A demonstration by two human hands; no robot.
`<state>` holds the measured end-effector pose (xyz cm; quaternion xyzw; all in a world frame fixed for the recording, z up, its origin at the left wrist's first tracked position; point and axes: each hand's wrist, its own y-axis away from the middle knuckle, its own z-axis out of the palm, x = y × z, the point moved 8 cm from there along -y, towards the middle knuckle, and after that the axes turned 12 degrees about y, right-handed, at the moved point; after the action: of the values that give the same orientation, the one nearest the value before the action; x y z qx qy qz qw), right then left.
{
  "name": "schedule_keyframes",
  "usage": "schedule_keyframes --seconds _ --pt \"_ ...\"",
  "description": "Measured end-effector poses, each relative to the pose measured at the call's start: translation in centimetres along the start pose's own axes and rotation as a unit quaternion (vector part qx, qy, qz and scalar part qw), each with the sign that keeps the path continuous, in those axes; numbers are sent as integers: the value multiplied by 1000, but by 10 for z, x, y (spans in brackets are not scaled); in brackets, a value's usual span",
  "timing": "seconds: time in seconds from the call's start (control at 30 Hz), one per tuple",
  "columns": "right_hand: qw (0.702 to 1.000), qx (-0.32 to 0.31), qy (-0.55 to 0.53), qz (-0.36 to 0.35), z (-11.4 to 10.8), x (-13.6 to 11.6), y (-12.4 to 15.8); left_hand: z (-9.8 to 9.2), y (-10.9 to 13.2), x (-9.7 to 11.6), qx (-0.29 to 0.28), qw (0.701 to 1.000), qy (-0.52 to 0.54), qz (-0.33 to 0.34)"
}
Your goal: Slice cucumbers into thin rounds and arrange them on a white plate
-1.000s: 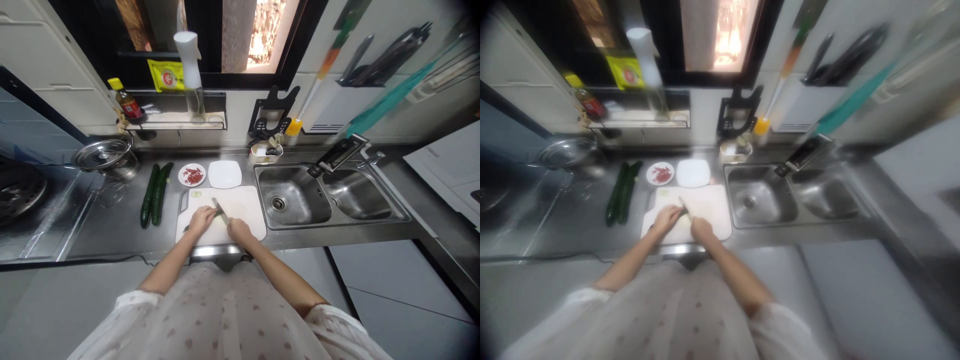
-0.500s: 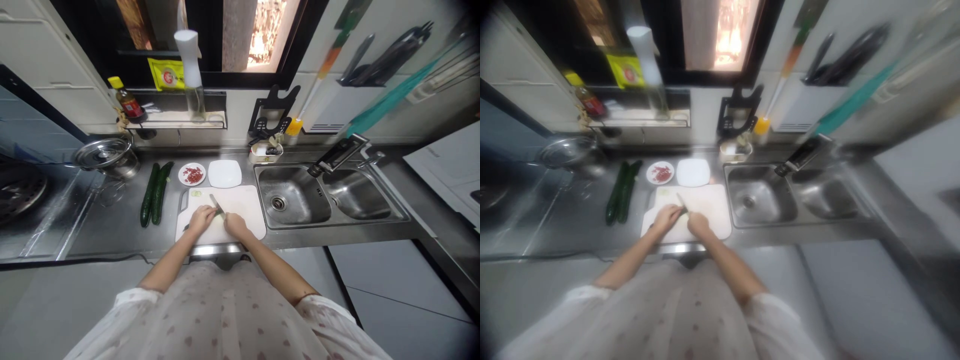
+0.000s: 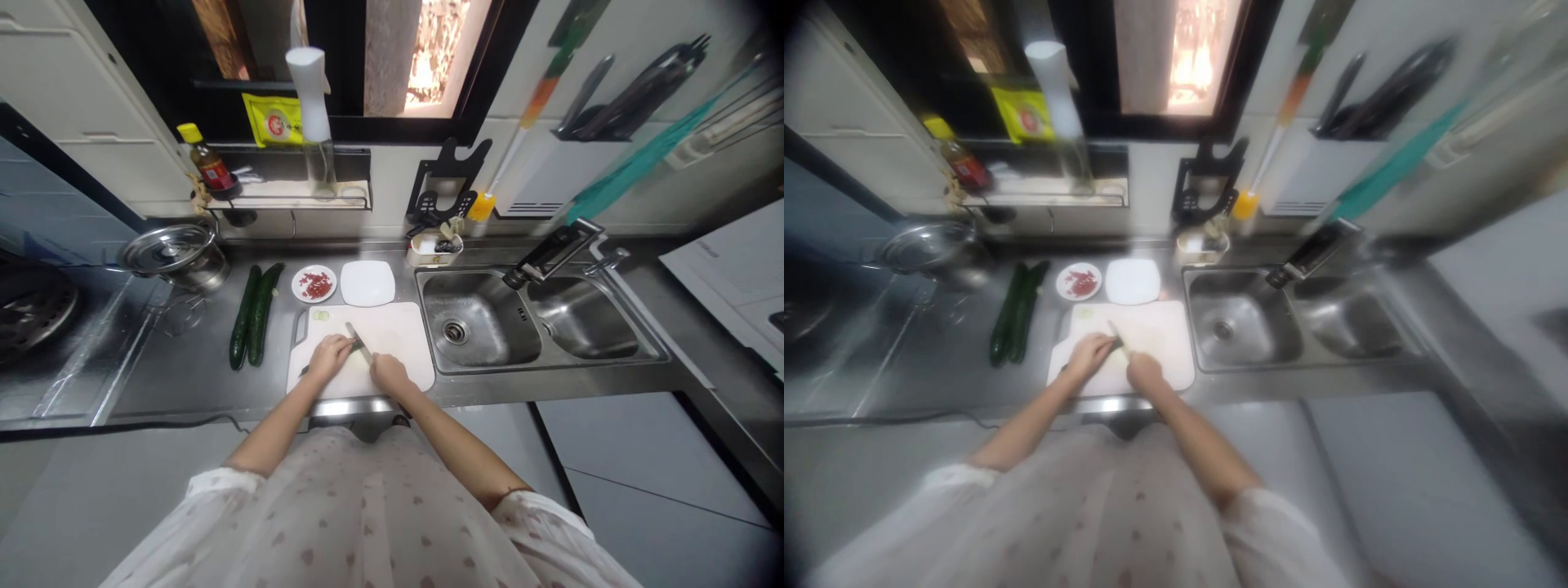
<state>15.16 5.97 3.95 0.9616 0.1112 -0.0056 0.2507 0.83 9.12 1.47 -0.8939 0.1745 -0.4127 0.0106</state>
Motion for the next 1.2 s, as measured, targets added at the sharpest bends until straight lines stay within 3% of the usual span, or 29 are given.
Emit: schedule_keyframes --seconds 0.37,0.73,1.2 --pt "1000 2 6 -20 -10 -9 -14 -3 1 6 12 1000 6 -2" --pt "1000 -5 12 -8 3 -2 -3 -3 0 7 13 1000 16 -2" --pt "1000 11 10 -17 0 -9 -17 -3 0 6 15 1000 16 -8"
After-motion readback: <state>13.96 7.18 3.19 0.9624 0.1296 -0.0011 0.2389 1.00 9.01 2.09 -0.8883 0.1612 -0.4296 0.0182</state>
